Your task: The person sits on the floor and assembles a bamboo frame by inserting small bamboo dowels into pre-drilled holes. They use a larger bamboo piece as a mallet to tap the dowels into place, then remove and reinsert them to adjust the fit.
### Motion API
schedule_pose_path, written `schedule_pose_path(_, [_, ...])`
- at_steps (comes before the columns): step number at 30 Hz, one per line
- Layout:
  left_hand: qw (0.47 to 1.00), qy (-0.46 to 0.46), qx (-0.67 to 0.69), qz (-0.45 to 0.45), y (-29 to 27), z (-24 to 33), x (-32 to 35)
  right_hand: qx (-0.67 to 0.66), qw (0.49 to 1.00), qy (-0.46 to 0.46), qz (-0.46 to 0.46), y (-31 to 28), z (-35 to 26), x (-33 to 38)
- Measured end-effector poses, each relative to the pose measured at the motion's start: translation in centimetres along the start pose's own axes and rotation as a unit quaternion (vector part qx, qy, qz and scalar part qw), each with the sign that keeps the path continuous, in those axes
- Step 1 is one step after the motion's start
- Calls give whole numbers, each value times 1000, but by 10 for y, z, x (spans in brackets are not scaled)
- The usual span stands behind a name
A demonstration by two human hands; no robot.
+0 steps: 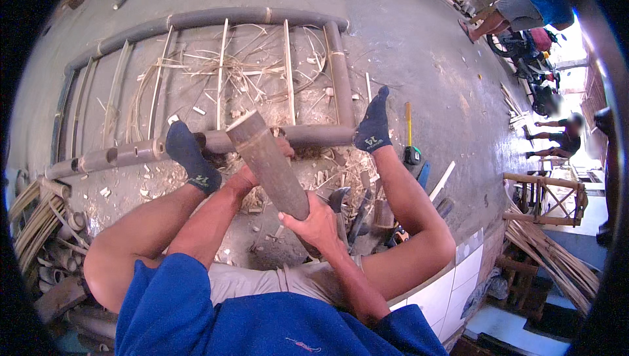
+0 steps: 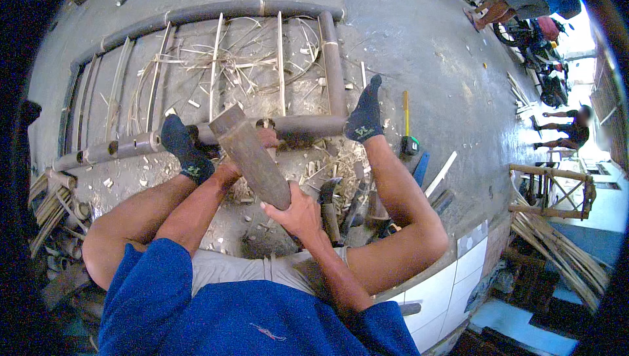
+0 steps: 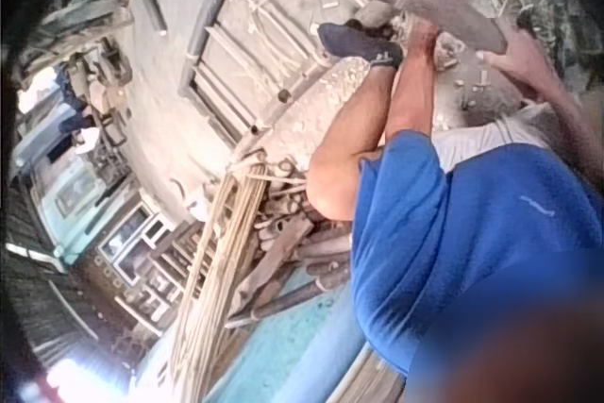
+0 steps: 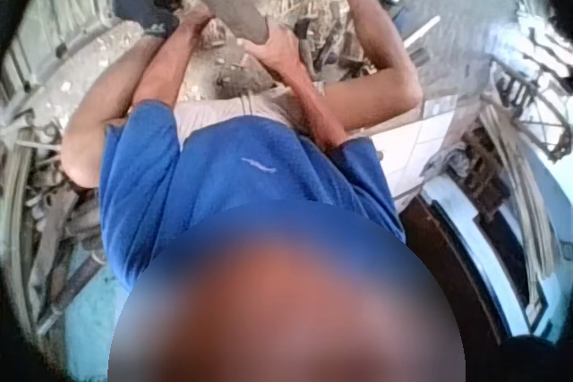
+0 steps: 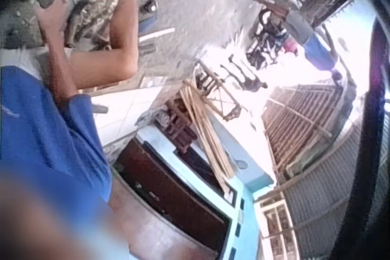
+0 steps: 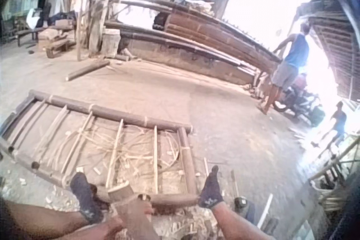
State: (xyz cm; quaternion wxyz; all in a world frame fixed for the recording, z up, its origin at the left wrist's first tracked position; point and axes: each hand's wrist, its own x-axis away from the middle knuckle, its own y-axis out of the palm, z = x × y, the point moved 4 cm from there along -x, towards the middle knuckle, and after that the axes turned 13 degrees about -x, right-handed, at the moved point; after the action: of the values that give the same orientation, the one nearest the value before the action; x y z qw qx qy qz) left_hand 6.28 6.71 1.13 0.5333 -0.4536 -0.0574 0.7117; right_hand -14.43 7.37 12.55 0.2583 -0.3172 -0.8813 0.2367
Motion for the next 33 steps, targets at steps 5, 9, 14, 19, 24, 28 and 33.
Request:
schedule_pose_path(5, [995,-84,22,-42,18,-19,17,-70,997,8,3,2,-8,-11])
schedule_pose_path(9, [924,-306,186,-135,47,-48,31,-62,992,100,36,-7,10,-13])
schedule_pose_path(14, [826,-364,428,39,52,-33,25,-137,986,84,38,-10,28,3])
schedule_pose_path(19, [946,-291,118,83,10,-14,9,-290,948,93,96,5,46,19])
schedule_pose_path(24, [829,-466,132,280,-50,-34,-9,-438,878,172,84,17,69,7])
schedule_pose_path(28, [818,-382,70,424,-149,-4,-42,-496,847,147,125,23,74,-7])
schedule_pose_path(33, [771,-109,-109,618,-337,130,-53,-563,809,160,56,38,76,-26])
